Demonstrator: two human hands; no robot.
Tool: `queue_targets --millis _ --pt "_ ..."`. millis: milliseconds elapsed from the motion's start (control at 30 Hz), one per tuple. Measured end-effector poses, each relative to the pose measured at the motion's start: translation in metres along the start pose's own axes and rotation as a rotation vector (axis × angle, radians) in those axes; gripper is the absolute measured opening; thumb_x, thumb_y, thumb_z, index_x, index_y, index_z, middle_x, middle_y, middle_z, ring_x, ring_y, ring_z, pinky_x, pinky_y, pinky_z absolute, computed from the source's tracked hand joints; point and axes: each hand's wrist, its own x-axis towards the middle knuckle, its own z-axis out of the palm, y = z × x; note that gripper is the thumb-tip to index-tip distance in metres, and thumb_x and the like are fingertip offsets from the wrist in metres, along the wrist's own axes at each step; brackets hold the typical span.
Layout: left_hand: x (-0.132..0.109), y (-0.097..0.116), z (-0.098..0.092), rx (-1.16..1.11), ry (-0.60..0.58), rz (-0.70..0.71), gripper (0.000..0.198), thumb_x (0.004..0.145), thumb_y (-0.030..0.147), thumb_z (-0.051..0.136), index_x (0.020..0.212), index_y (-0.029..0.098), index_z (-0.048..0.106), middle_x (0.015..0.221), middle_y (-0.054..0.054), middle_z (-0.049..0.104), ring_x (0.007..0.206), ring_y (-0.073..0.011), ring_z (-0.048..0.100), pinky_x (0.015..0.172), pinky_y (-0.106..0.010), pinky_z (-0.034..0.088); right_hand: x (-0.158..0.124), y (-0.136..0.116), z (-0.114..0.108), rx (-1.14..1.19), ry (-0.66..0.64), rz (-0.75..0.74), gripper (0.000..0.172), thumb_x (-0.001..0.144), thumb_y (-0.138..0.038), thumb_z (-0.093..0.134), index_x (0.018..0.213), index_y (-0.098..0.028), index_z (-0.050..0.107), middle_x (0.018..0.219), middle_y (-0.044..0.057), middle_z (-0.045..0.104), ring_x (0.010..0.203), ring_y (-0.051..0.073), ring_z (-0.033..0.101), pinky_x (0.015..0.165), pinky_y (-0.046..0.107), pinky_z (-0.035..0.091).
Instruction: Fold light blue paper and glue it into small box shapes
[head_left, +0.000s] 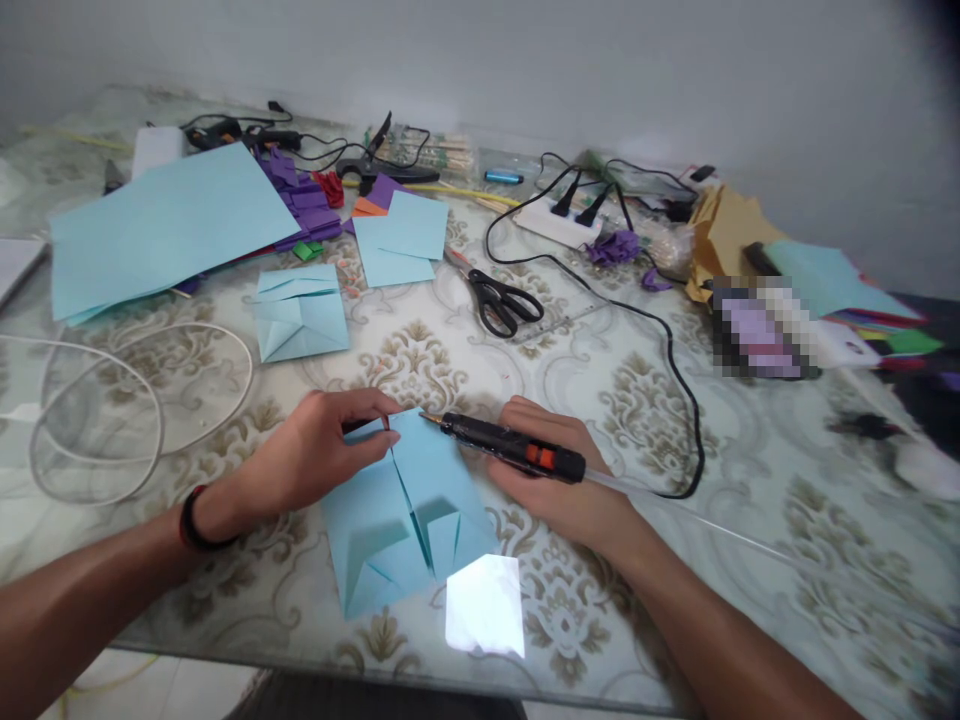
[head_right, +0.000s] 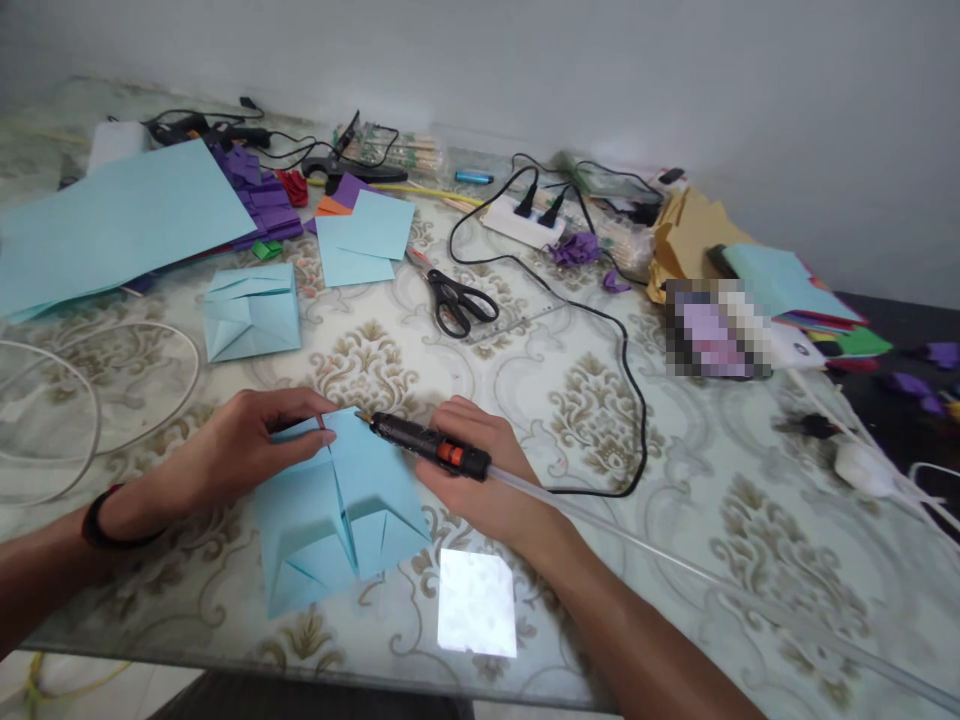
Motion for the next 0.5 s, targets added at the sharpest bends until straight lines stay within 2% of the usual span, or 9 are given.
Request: queue_targets --millis 500 --pt "0.0021 -0.0017 -0.0033 0.022 0.037 -0.044 0.026 0.092 0.041 0.067 0.104 0.02 0.076 0.098 -0.003 0.081 0.091 -0.0221 0.073 0.078 -0.031 0.053 -0.0016 0.0027 -0.004 0.002 -0.023 0.067 0.031 0.078 -0.007 0.063 0.065 -0.024 0.04 0.066 -0.004 0.045 0.066 0.016 0.05 0.063 0.031 0.037"
